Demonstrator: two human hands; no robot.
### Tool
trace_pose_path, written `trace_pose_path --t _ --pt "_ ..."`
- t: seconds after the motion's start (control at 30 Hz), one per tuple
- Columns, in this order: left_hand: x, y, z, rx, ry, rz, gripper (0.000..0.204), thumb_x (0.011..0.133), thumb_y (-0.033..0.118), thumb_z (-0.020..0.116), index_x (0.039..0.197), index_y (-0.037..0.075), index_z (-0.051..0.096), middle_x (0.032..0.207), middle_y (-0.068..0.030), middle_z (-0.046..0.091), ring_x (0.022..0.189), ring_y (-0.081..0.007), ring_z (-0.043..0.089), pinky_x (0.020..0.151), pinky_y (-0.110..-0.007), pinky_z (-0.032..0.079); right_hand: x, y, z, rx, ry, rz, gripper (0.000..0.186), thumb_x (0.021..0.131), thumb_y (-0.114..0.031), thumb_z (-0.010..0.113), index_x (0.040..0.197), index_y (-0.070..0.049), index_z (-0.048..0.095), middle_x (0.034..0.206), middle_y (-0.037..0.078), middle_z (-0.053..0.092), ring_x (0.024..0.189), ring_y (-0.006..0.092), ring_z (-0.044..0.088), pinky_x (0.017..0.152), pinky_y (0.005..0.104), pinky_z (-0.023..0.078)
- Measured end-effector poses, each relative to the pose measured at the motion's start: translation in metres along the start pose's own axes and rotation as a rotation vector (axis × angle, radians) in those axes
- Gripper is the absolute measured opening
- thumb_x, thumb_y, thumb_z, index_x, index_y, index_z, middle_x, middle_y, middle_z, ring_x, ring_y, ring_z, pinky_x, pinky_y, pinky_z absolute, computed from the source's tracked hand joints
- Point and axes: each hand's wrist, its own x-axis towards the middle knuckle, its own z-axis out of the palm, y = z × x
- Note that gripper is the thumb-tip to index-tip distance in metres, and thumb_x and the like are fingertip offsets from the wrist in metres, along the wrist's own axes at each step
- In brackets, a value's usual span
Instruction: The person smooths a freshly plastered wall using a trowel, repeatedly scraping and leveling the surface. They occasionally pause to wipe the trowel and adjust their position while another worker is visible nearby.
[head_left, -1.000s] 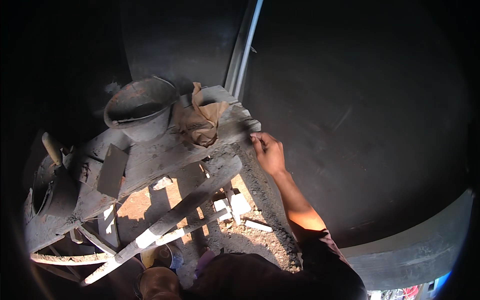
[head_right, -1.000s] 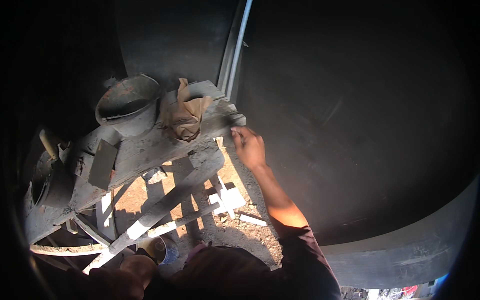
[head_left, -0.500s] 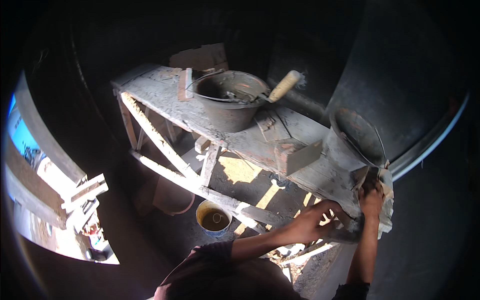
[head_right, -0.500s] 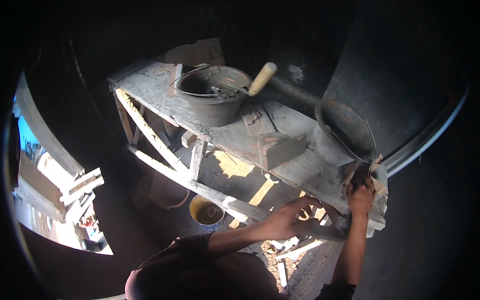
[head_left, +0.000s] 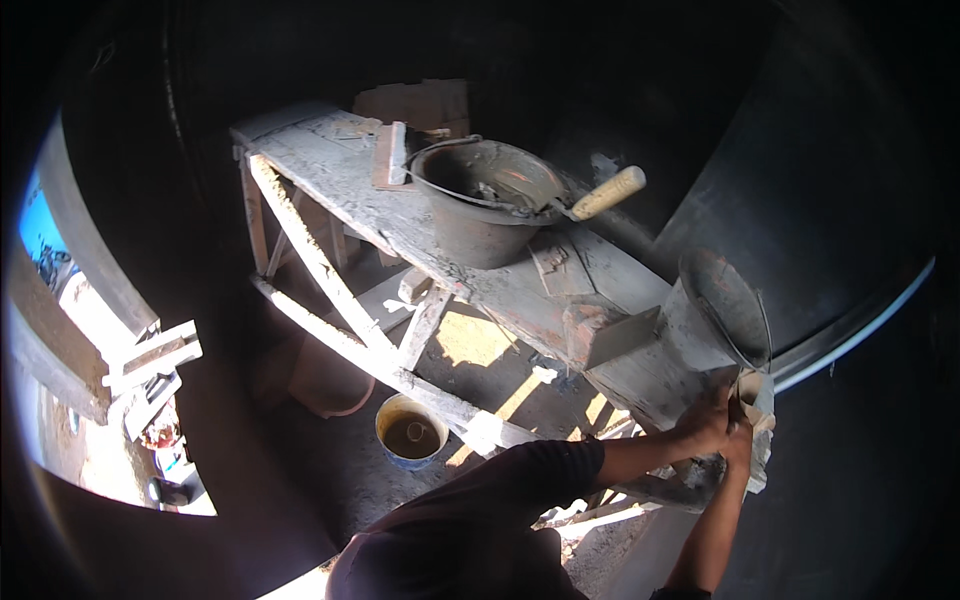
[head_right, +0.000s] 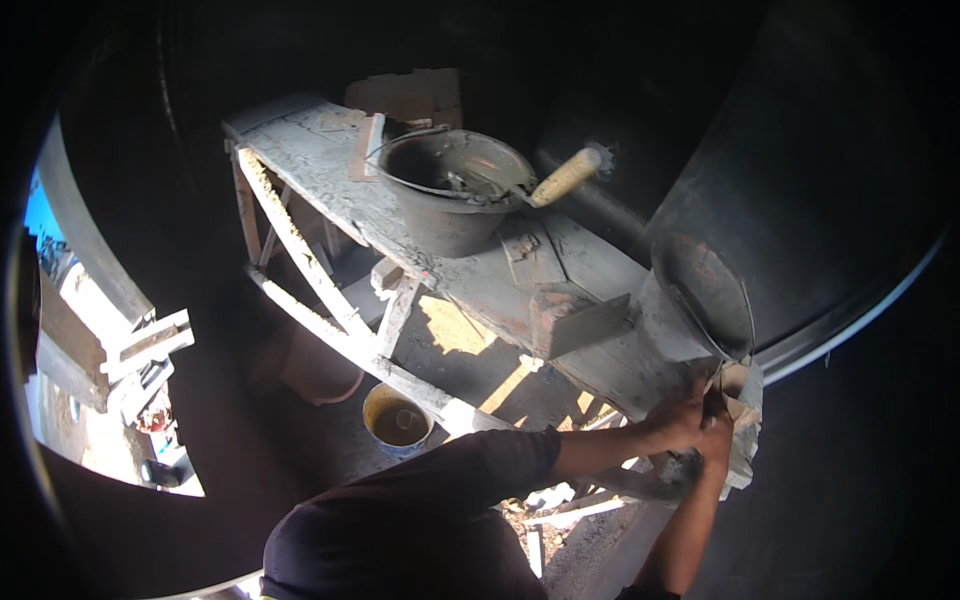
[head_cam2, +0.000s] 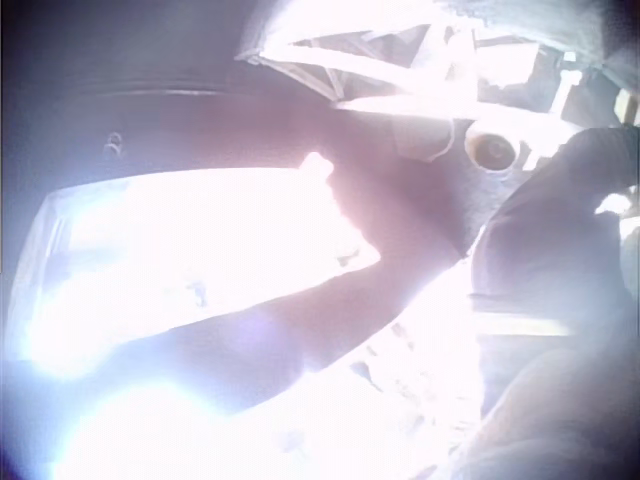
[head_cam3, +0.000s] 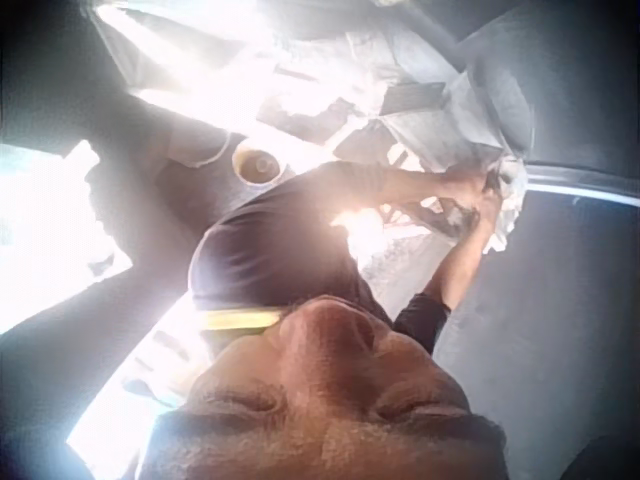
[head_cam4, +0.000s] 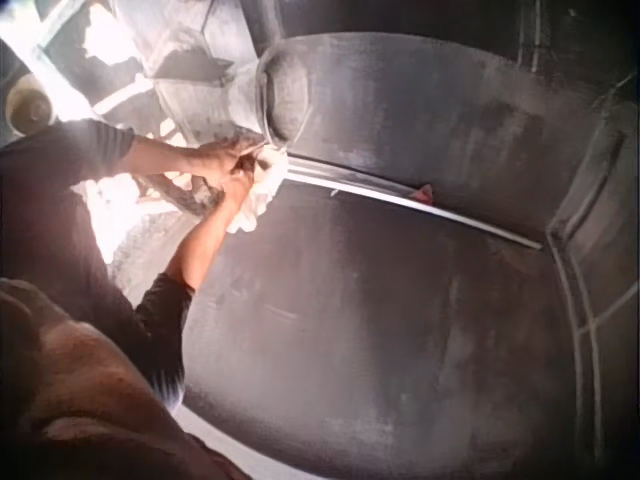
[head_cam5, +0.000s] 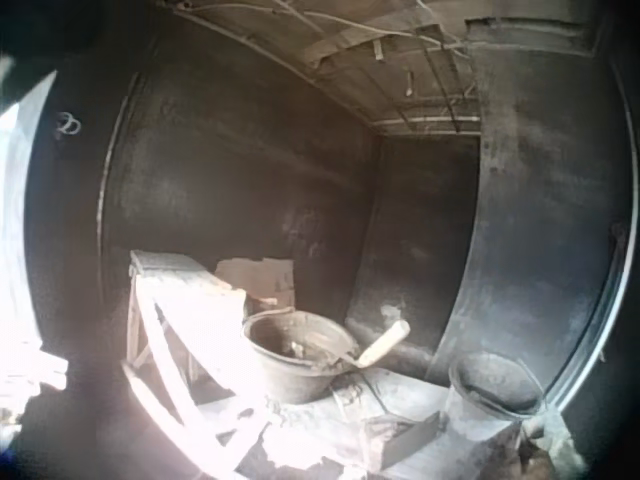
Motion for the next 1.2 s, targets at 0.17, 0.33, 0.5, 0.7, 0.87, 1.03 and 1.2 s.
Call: trace_pose_path --t 0.17,0.33,0.5,0.7,0.87,1.03,1.2 --pt "0.033 -0.065 -0.026 0.346 -0.132 0.239 0.026 0.09 0.027 0.072 0.096 0.002 0.077 0.091 -0.022 0.076 0.096 -0.0426 0.073 0.091 -0.052 0.059 0.03 -0.078 0.005 -0.275 0.126 0.364 0.024 0.091 -0.016 0.071 0.111 -0.01 0.081 0.116 0.018 0.079 0.111 0.0395 0.074 0.098 0.0476 0.058" --pt "0.017 -0.033 -0.043 -0.153 0.106 -0.055 0.027 0.103 0.024 0.06 0.111 0.0 0.071 0.109 -0.0221 0.078 0.108 -0.0381 0.074 0.099 -0.042 0.056 0.002 -0.126 -0.013 -0.095 0.13 0.526 0.052 0.097 -0.042 0.074 0.135 -0.007 0.07 0.12 0.025 0.075 0.116 0.0444 0.071 0.102 0.0496 0.055" --pt "-0.004 -0.027 -0.035 -1.324 -0.244 -0.406 0.03 0.109 0.022 0.057 0.138 0.013 0.057 0.144 -0.0062 0.063 0.136 -0.0276 0.059 0.118 -0.05 0.042 -0.034 -0.139 -0.027 -0.162 0.339 0.45 0.04 0.098 -0.037 0.076 0.12 -0.003 0.076 0.117 0.02 0.078 0.105 0.0403 0.075 0.093 0.0433 0.058" --pt "-0.021 -0.024 -0.023 -1.48 -0.142 -0.265 0.036 0.106 0.023 0.057 0.139 0.009 0.054 0.144 -0.0114 0.06 0.137 -0.0289 0.058 0.119 -0.054 0.043 -0.066 -0.161 -0.038 -0.106 0.483 0.443 0.031 0.096 -0.026 0.079 0.118 -0.004 0.076 0.136 0.017 0.072 0.118 0.035 0.072 0.1 0.0433 0.058" --pt "-0.028 -0.01 -0.027 -1.603 -0.256 -0.347 0.048 0.104 0.022 0.055 0.149 0.005 0.05 0.146 -0.0126 0.06 0.136 -0.0302 0.058 0.119 -0.05 0.043 -0.109 -0.152 -0.05 -0.097 0.516 0.725 0.066 0.1 -0.041 0.076 0.143 0.006 0.061 0.147 0.024 0.063 0.132 0.0387 0.065 0.111 0.0435 0.053" --pt "-0.064 0.002 -0.009 -1.566 -0.547 -0.342 0.056 0.105 0.026 0.056 0.156 0.007 0.049 0.158 -0.012 0.055 0.145 -0.0314 0.051 0.124 -0.049 0.036 -0.135 -0.185 -0.052 0.474 0.681 0.858 0.048 0.102 -0.033 0.077 0.124 0.009 0.071 0.131 0.018 0.07 0.11 0.0214 0.07 0.096 0.0359 0.056" --pt "-0.066 0.001 0.006 -1.613 -0.552 -0.432 0.042 0.107 0.022 0.055 0.147 0.01 0.059 0.152 -0.0077 0.061 0.144 -0.0281 0.053 0.123 -0.052 0.036 -0.217 -0.176 -0.045 0.888 1.075 0.856 0.021 0.102 -0.02 0.078 0.105 0.001 0.078 0.087 0.001 0.075 0.078 0.0105 0.067 0.078 0.0282 0.055"
